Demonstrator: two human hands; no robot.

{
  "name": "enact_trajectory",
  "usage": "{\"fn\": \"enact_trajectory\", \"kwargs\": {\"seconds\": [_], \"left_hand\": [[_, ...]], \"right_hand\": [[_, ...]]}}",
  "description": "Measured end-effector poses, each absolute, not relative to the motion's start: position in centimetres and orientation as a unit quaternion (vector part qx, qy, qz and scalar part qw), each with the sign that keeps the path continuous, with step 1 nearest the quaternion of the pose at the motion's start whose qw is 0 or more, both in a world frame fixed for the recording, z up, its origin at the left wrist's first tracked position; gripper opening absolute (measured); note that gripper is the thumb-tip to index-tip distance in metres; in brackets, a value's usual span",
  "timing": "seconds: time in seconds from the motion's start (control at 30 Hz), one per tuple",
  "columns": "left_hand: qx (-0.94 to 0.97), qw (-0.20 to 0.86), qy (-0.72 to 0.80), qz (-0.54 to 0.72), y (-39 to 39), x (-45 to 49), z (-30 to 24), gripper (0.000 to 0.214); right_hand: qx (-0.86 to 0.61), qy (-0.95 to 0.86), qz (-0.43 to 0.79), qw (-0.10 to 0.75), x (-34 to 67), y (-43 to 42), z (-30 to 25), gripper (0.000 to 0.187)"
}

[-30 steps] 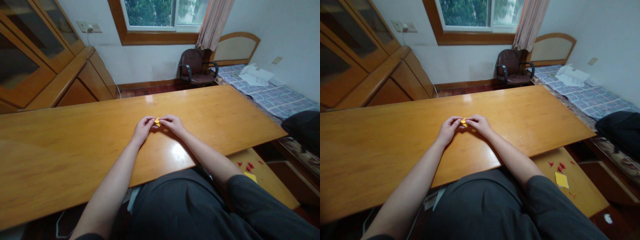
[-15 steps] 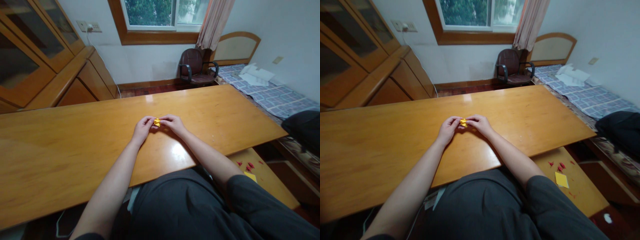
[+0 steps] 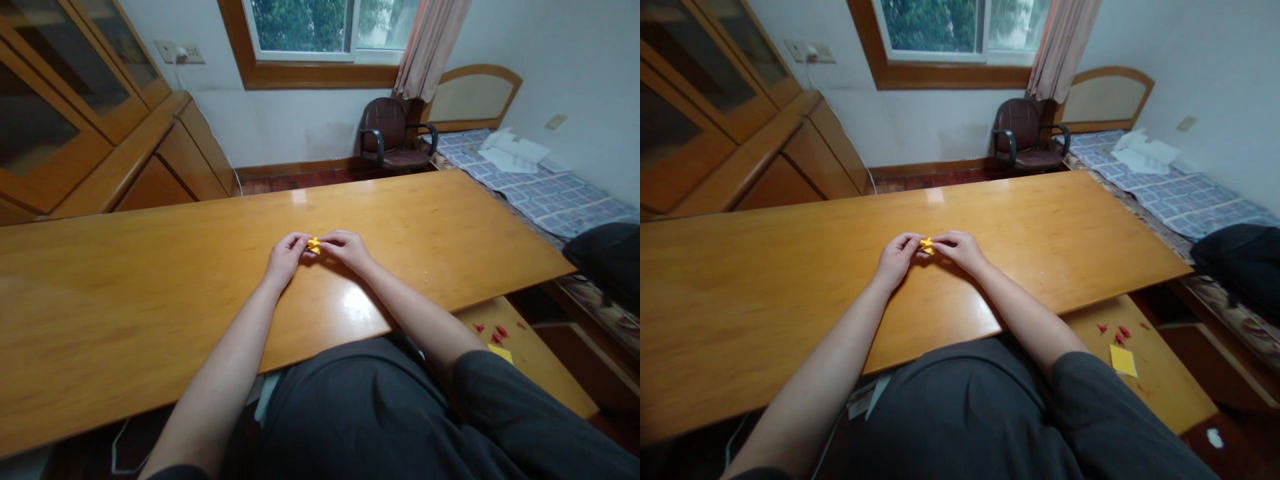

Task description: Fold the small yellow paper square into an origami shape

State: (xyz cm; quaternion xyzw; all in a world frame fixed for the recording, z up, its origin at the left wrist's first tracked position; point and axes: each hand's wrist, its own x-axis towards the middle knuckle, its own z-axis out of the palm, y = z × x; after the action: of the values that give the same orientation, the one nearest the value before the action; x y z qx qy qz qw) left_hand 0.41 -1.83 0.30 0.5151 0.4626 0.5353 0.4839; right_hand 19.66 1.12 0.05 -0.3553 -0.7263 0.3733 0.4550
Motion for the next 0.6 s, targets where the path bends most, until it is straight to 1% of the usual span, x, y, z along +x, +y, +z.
{"fn": "enact_trajectory", "kwargs": {"seconds": [0.13, 0.3, 0.47, 0.6], "left_hand": [[0.521, 0.478, 0.455, 0.542, -1.83, 0.5, 0.31, 0.041], [0.548, 0.464, 0.453, 0.528, -2.14, 0.4, 0.47, 0.039], [0.627, 0.363, 0.459, 0.514, -2.58, 0.04, 0.97, 0.032], [0.66, 0.318, 0.456, 0.505, -2.6, -0.29, 1.17, 0.027]], "right_hand": [[-0.35, -0.734, 0.356, 0.461, 19.61, 1.14, 0.04, 0.023], [-0.361, -0.716, 0.382, 0.459, 19.69, 1.04, 0.28, 0.023], [-0.372, -0.671, 0.46, 0.448, 19.79, 1.04, 0.57, 0.027], [-0.375, -0.634, 0.519, 0.434, 19.85, 1.12, 0.74, 0.029]]}}
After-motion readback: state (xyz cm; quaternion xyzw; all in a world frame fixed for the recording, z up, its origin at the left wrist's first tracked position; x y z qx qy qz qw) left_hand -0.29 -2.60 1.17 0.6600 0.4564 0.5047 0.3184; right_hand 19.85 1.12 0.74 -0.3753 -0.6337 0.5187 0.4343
